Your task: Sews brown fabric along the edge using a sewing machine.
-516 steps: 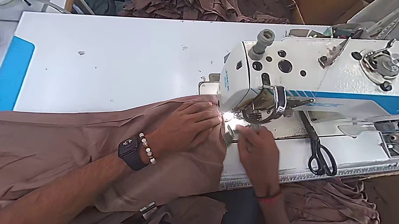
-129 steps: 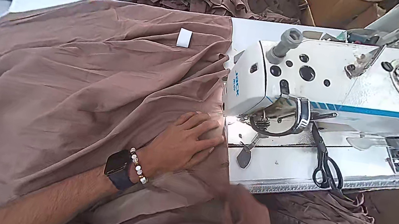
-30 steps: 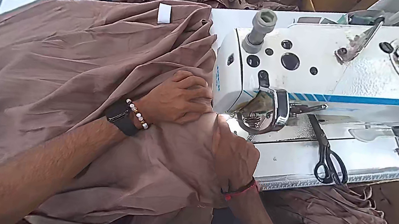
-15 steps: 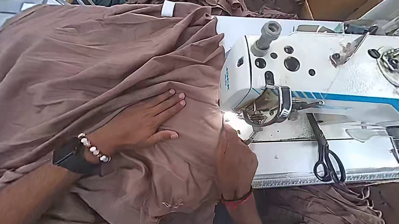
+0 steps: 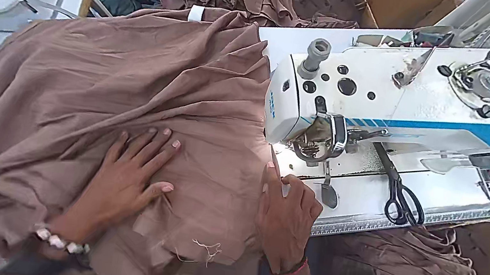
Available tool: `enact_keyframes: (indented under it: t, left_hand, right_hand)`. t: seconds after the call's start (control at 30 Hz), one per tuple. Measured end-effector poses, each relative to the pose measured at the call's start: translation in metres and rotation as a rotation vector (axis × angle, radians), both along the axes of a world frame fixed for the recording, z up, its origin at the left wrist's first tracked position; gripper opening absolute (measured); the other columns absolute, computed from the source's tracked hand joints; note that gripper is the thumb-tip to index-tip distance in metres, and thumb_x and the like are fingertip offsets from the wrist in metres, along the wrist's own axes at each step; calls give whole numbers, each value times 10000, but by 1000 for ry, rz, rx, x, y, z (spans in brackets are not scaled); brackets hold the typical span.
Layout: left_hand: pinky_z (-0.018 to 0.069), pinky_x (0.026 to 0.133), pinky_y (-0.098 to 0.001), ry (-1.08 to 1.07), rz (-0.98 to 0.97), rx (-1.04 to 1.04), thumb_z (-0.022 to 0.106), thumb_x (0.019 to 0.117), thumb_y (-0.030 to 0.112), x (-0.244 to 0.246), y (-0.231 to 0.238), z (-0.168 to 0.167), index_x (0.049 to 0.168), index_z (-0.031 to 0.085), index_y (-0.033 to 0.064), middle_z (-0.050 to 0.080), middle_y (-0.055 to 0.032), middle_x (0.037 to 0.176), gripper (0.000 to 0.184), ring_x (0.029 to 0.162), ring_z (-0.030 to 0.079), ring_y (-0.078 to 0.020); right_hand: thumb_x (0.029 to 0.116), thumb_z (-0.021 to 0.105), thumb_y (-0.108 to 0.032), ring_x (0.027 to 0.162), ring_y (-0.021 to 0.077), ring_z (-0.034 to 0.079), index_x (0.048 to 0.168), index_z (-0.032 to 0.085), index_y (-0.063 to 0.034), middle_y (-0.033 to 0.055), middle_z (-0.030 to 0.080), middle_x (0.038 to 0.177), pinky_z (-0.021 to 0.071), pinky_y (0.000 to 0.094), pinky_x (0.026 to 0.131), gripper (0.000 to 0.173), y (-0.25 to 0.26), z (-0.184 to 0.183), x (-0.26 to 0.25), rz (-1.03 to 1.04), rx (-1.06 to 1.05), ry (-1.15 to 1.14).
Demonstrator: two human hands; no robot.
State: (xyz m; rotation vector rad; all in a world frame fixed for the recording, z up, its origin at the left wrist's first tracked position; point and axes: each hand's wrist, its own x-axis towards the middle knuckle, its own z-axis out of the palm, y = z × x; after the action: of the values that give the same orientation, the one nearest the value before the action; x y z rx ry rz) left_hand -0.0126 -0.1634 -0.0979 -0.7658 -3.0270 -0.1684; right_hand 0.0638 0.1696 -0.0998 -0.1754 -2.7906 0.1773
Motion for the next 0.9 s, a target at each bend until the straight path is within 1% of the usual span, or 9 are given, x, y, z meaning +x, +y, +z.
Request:
enact_keyframes:
  t: [0.07, 0.13, 0.17, 0.27, 0.33, 0.5, 0.67, 0.73, 0.9]
  left_hand:
    - [163, 1234, -666, -91, -105, -104, 260, 908, 857, -33, -22, 14, 1612, 340, 343, 275, -4, 1700, 875, 1575, 223, -285]
    - [330, 1142, -680, -141, -89, -141, 437, 885, 821, -48, 4, 48, 1537, 471, 332, 444, -23, 1604, 816, 1485, 398, -326]
    - [377, 1102, -693, -144, -100, -41, 570, 899, 709, -44, 32, 63, 1432, 599, 266, 562, -66, 1495, 694, 1406, 485, -368]
    - [477, 1091, -465, -106, -168, 405, 493, 1039, 398, -31, 131, 70, 1248, 707, 197, 680, 23, 1315, 360, 1304, 580, -178]
    - [456, 1109, -430, -15, -259, 458, 480, 1040, 313, -32, 172, 38, 1201, 722, 173, 695, 13, 1282, 322, 1313, 571, -170]
    - [392, 1190, -401, 97, -418, 343, 441, 1066, 287, -41, 170, -2, 1376, 641, 199, 606, 15, 1453, 379, 1418, 489, -173]
    - [357, 1217, -380, 50, -474, 353, 429, 1074, 319, -52, 162, -4, 1407, 630, 193, 598, 22, 1462, 408, 1440, 460, -157]
    - [356, 1216, -375, 40, -504, 346, 425, 1078, 326, -58, 158, -4, 1416, 624, 201, 599, 21, 1458, 412, 1440, 459, -159]
    - [387, 1169, -407, 50, -626, 301, 413, 1077, 351, -79, 151, 0, 1417, 624, 302, 618, 43, 1415, 403, 1393, 491, -182]
  right_hand:
    - [1020, 441, -496, 1086, 254, 563, 1446, 614, -335, 59, 643, 1190, 404, 471, 887, 487, 3, 0, 4, 25, -8, -38]
    - [1024, 427, -537, 1101, 264, 563, 1440, 621, -312, 69, 643, 1188, 414, 476, 887, 511, 6, 3, 3, 57, -58, -49]
    - [1027, 439, -528, 1080, 260, 572, 1393, 661, -296, 64, 647, 1157, 430, 464, 863, 487, 11, 6, 5, 83, -117, -51]
    - [1017, 570, -335, 979, 235, 681, 1061, 791, -161, 70, 722, 1030, 575, 416, 813, 285, 36, 21, -4, 104, -339, 69]
    - [992, 597, -215, 973, 258, 699, 1079, 783, -104, 117, 722, 1046, 595, 419, 811, 233, 61, 29, -10, 36, -325, 122]
    - [934, 540, -104, 926, 269, 697, 1137, 793, -193, 107, 719, 1037, 582, 457, 747, 337, 119, 32, -20, 77, -257, -35]
    - [978, 625, -287, 914, 233, 668, 1106, 797, -231, 61, 701, 973, 567, 399, 757, 221, 62, 11, -40, 147, -257, 35]
    - [990, 610, -254, 907, 233, 656, 1085, 800, -218, 53, 710, 982, 548, 379, 752, 215, 39, 6, -44, 146, -224, 137]
    - [985, 515, -148, 1217, 176, 625, 1234, 750, -273, -90, 709, 1305, 472, 428, 966, 365, 21, 3, -25, 314, -164, 132]
